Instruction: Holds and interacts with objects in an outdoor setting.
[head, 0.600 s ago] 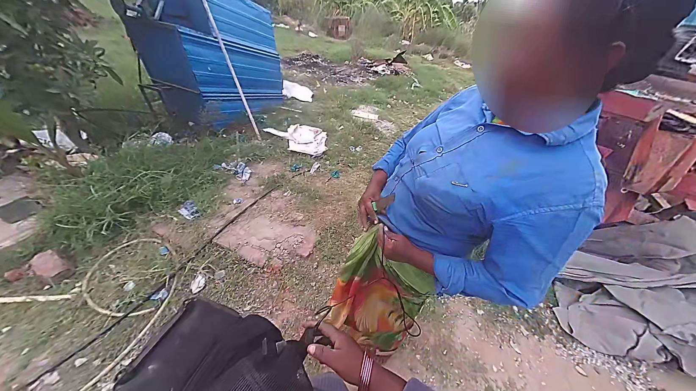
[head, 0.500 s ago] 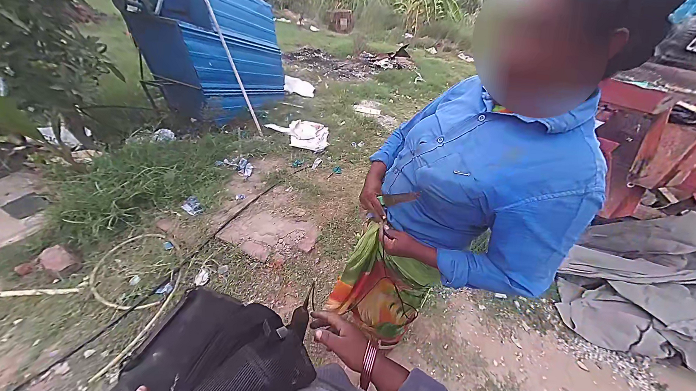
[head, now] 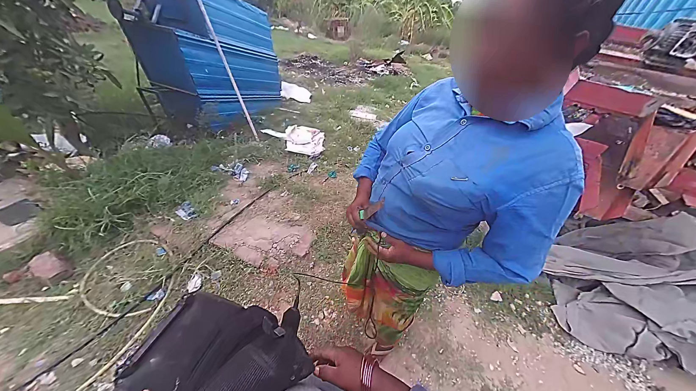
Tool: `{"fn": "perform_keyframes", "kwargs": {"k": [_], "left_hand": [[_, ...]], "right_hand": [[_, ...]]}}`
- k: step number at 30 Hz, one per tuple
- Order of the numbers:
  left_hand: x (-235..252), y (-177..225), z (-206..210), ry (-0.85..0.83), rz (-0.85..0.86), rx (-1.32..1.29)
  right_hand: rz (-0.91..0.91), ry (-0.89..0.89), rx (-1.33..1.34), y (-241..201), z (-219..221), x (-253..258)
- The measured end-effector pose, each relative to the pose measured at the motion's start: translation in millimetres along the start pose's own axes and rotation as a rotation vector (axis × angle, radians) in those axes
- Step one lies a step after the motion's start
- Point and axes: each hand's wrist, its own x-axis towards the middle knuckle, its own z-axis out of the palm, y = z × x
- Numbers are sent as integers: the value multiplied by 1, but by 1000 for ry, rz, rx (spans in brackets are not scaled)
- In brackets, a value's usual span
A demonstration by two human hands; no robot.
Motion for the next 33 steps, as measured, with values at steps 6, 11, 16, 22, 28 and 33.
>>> {"fn": "perform_keyframes", "kwargs": {"k": [6,11,16,22,28,33], "left_hand": [[-3,-14,-14,27,-9,78],[-10,-20,-20,70,-39,80],[-19,-24,-18,91,-40,84],[-24,-25,-17,99,-32,78],[-25,-29,-17,116,-41,77],[-25,-31,-12,142,-50,62]], "right_hand": [[21,-45,-66,-1,-3,-5],[3,-64,-87,7,-1,-1],[17,-111,-124,4,-2,-1],[11,-142,-146,6,-1,3],[27,-172,-190,8,-3,3],[41,-179,-209,8,-4,-2]]}}
